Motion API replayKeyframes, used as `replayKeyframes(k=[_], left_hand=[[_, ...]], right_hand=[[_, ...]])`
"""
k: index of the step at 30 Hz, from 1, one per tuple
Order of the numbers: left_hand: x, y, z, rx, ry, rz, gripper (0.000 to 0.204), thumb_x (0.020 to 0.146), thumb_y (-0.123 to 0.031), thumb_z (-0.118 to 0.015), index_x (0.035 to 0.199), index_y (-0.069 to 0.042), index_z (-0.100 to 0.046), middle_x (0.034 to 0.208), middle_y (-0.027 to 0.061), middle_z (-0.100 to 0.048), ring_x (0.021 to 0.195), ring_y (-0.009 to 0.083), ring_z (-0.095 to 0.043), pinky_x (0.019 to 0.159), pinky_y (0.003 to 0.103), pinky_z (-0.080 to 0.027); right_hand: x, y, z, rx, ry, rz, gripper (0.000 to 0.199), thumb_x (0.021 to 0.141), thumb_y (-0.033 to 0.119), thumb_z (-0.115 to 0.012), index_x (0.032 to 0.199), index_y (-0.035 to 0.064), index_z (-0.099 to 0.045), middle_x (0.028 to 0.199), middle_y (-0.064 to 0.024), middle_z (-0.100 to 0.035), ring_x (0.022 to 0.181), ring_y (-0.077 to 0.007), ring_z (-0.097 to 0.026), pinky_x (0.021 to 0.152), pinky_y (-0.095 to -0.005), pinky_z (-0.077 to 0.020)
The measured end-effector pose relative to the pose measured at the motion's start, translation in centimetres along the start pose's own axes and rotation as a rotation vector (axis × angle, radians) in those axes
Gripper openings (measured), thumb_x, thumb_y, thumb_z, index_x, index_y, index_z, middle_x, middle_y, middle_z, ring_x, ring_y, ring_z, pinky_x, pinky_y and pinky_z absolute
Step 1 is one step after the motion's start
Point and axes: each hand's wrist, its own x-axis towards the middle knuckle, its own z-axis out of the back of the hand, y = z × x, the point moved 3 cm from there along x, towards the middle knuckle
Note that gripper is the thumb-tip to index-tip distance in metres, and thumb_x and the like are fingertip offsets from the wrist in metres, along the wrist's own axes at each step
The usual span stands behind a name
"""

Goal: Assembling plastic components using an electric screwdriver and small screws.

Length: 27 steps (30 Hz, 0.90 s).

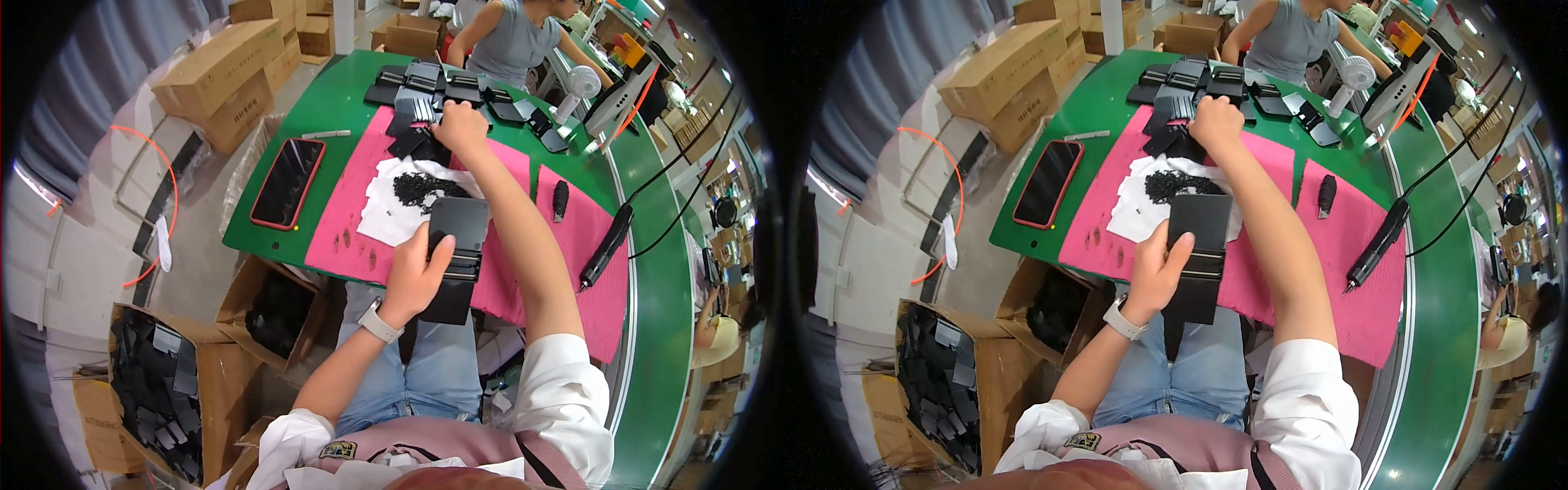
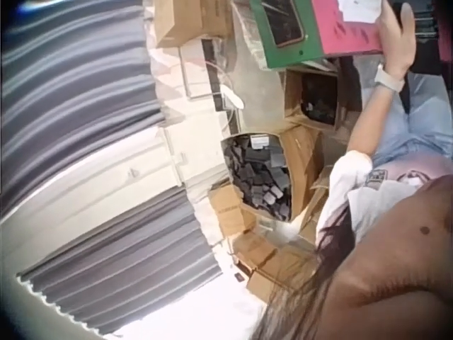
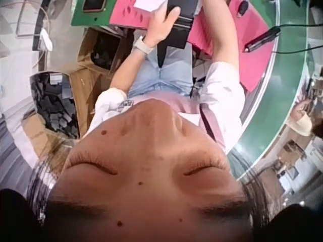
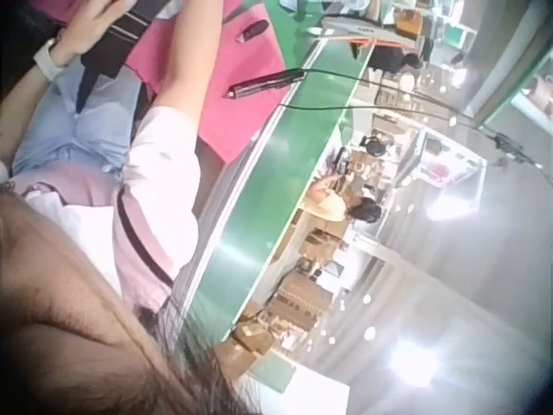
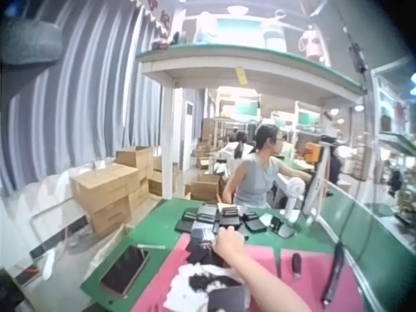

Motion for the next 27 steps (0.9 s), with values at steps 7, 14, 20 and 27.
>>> replayKeyframes(k=[7,14,20,27], left_hand=[[0.9,0.0,0.4,-0.057,0.059,0.016,0.025,0.093,-0.021,-0.055,0.096,0.003,-0.049,0.072,0.0163,-0.056,0.061,0.0237,-0.055,0.058,0.035,-0.044],[1.4,1.3,0.7,-0.080,0.042,0.056,0.040,0.097,-0.037,-0.048,0.101,0.003,-0.052,0.073,0.0100,-0.057,0.065,0.0125,-0.049,0.060,0.029,-0.042],[1.1,1.2,-0.2,-0.121,0.077,0.096,0.038,0.099,-0.035,-0.044,0.101,0.002,-0.053,0.072,0.0070,-0.054,0.067,0.0103,-0.045,0.062,0.028,-0.041],[0.5,0.9,-0.4,-0.080,0.025,0.076,0.036,0.101,-0.034,-0.040,0.094,0.000,-0.052,0.075,0.0018,-0.049,0.071,0.0086,-0.042,0.065,0.025,-0.040]], right_hand=[[0.6,-2.5,1.0,0.158,0.155,-0.064,0.037,0.062,0.028,-0.075,0.093,0.0070,-0.069,0.094,-0.0140,-0.068,0.087,-0.0286,-0.067,0.076,-0.0379,-0.0535],[-12.4,-4.8,13.7,1.275,0.078,0.128,0.027,0.068,0.002,-0.073,0.094,-0.0020,-0.065,0.099,-0.0047,-0.063,0.088,-0.0130,-0.059,0.077,-0.0279,-0.0491],[-20.8,-1.8,14.6,0.899,0.116,0.393,0.026,0.062,0.002,-0.076,0.086,0.0031,-0.067,0.097,-0.0087,-0.061,0.087,-0.0230,-0.060,0.072,-0.0318,-0.0500],[-21.6,-2.3,13.1,0.909,-0.062,0.530,0.027,0.060,0.000,-0.076,0.085,0.0037,-0.067,0.098,-0.0082,-0.060,0.085,-0.0231,-0.059,0.068,-0.0322,-0.0505]])
